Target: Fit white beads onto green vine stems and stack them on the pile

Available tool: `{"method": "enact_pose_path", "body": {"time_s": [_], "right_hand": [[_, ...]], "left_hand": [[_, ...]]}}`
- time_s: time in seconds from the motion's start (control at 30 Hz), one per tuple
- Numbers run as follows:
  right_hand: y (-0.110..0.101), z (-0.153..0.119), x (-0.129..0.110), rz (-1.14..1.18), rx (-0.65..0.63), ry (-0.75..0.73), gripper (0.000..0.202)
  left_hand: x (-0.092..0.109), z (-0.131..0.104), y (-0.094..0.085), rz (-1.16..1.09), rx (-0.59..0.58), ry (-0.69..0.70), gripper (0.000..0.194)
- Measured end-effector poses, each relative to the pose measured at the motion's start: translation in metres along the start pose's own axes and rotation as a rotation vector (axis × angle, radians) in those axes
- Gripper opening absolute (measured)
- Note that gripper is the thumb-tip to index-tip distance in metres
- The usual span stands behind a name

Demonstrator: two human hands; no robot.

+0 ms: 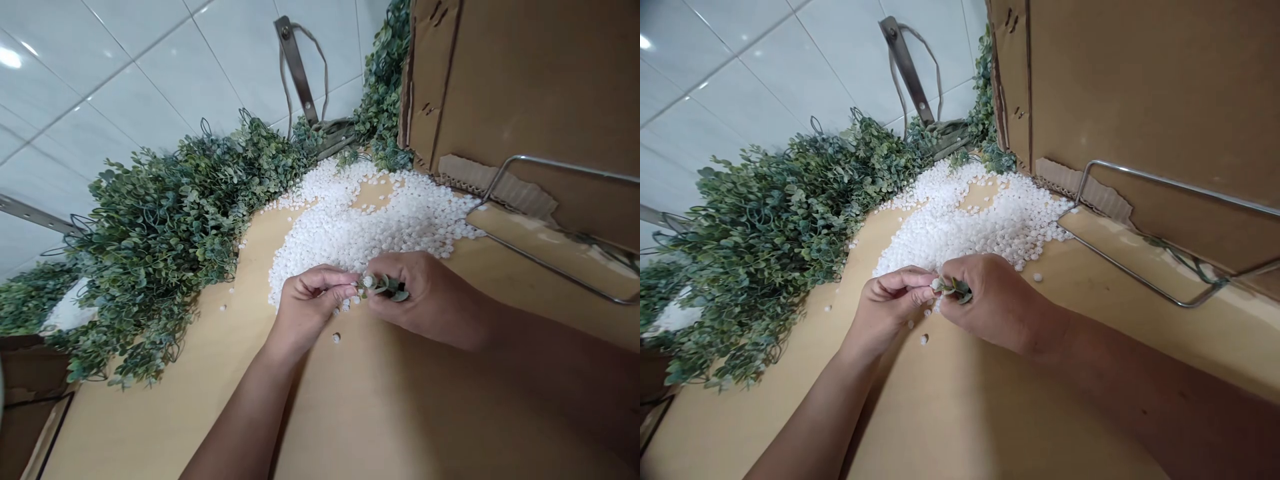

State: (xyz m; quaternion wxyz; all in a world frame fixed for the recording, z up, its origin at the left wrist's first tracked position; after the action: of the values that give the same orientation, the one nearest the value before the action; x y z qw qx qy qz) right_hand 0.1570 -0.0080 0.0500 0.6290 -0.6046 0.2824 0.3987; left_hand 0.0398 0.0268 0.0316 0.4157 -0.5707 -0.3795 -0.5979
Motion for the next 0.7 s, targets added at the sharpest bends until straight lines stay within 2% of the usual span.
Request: {"method": "enact_pose_path", "body": {"time_s": [0.23,0.43,0.7], "right_hand": [[0.006,-0.001,0.004,0.043,-0.033,0.021,0.012],[0.009,0.001,0.008,0.173,-0.080,0.076,0.019],[0.003,0.004,0.014,0.161,0.010,0.090,0.021]], "left_hand": [[0.000,0.000,0.001,-0.028,-0.038,-0.029,0.018],[-0.004,0.000,-0.007,-0.088,0.023,-0.080,0.017],[-0.006,-0.001,-0.002,-0.103,0.039,-0.083,0.021]]}}
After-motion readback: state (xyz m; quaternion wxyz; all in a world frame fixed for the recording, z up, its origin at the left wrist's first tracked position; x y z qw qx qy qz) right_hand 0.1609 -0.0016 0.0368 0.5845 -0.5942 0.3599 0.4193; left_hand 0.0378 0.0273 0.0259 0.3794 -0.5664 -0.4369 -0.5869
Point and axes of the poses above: each hand's wrist, its own z-axis towards the middle knuckle, its own y-axis out of the palm, x = y × z, the point moved 7 cm from there along z, towards the middle knuckle, and after that the axes turned 6 degrees about y, right-handed, at the moved point
